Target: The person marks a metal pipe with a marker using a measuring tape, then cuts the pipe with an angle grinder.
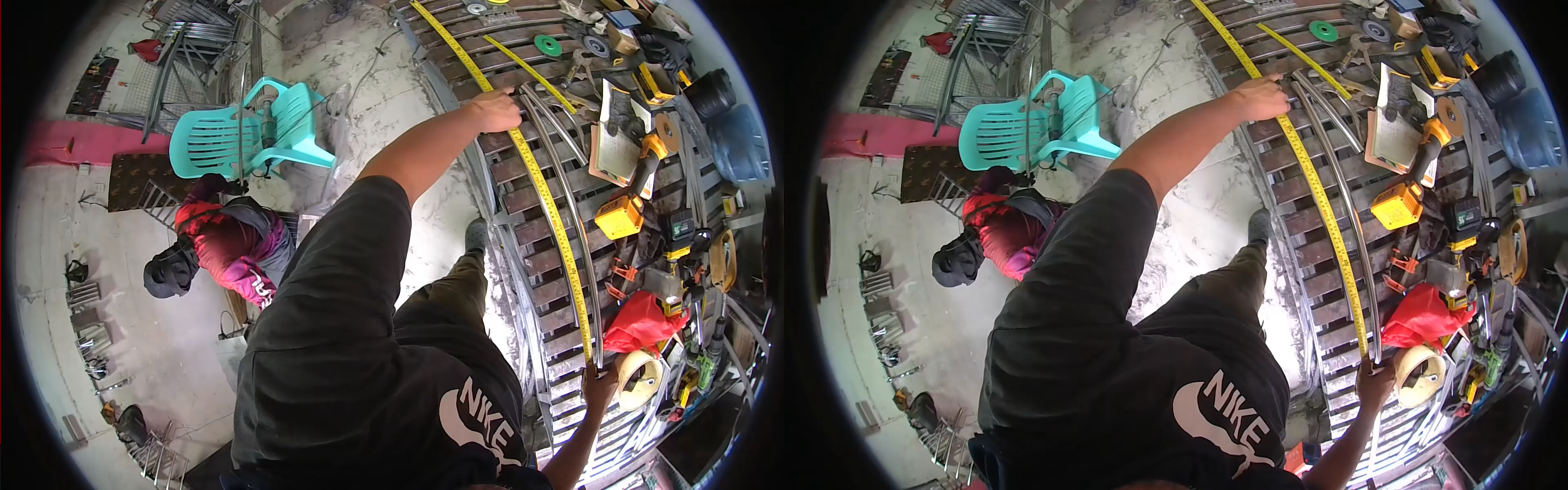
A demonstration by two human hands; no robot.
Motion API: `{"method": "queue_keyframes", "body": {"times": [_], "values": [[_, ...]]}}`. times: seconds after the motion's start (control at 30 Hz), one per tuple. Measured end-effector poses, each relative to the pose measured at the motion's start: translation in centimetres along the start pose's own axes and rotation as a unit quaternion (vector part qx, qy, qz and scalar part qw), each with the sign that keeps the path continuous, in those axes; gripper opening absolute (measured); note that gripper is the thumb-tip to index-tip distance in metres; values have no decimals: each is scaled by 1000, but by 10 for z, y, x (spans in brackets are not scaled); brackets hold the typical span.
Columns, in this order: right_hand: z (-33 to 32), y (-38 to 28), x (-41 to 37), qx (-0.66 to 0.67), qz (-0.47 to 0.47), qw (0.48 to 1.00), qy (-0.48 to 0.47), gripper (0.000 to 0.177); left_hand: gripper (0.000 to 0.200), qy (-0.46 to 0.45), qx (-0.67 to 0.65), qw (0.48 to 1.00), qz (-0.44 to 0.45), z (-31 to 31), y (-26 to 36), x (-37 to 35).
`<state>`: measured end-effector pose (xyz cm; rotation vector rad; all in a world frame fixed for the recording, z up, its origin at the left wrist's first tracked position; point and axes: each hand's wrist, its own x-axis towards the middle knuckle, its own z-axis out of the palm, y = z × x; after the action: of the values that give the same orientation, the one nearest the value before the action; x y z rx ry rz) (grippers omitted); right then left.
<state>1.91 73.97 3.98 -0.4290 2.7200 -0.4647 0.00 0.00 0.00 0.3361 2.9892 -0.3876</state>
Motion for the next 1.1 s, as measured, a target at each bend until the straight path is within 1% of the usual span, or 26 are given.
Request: {"method": "queue_keyframes", "body": {"times": [0.07, 0.13, 0.27, 0.37, 0.47, 0.57, 0.67, 0.73, 0.83, 0.93, 0.97, 1.0, 1.03, 1.07, 1.1], "values": [[1, -3, -1, -9, -31, 999, 25, 37, 17, 12, 0, 1000, 2, 1, 0, -1], [-15, -4, -6, -22, -27, 999, 28, 38, 17, 13, -18, 1000, 4, -3, 8, 8], [-7, -8, -6, -20, -21, 999, 25, 40, 17, 14, -10, 1000, 4, -7, 5, 4], [-1, 7, -4, -37, -15, 999, 25, 41, 17, 5, -12, 1000, 5, -5, 4, 6], [10, 20, -5, -52, -41, 996, 55, 41, 18, -5, -18, 1000, -3, -11, 2, 4], [5, -3, -8, -41, -21, 998, 40, 42, 20, -24, -12, 1000, -10, -12, 1, 5], [10, -12, -10, -66, -9, 996, 50, 44, 24, -66, -9, 998, -7, -12, 1, 9], [6, -25, -12, -72, -12, 996, 48, 43, 26, -71, -11, 997, -15, -16, 4, 8], [15, -8, -10, -54, 11, 998, 42, 43, 30, -104, -14, 994, -30, -28, 11, 7], [14, -6, -10, -68, -14, 996, 57, 42, 33, -139, -19, 989, -46, -34, 18, 11], [15, -6, -9, -68, -24, 995, 62, 42, 32, -115, -22, 991, -63, -35, 23, 11], [17, -2, -6, -63, 3, 998, 32, 44, 32, -91, -25, 992, -78, -38, 32, 9], [13, -7, -5, -56, -6, 998, 32, 46, 33, -66, -31, 993, -90, -44, 46, 8], [16, -4, -5, -50, -26, 997, 45, 46, 53, -85, -15, 993, -81, -61, 65, 6], [19, 3, -5, -46, -43, 996, 59, 47, 61, -59, -56, 996, -47, -73, 87, 4]]}}
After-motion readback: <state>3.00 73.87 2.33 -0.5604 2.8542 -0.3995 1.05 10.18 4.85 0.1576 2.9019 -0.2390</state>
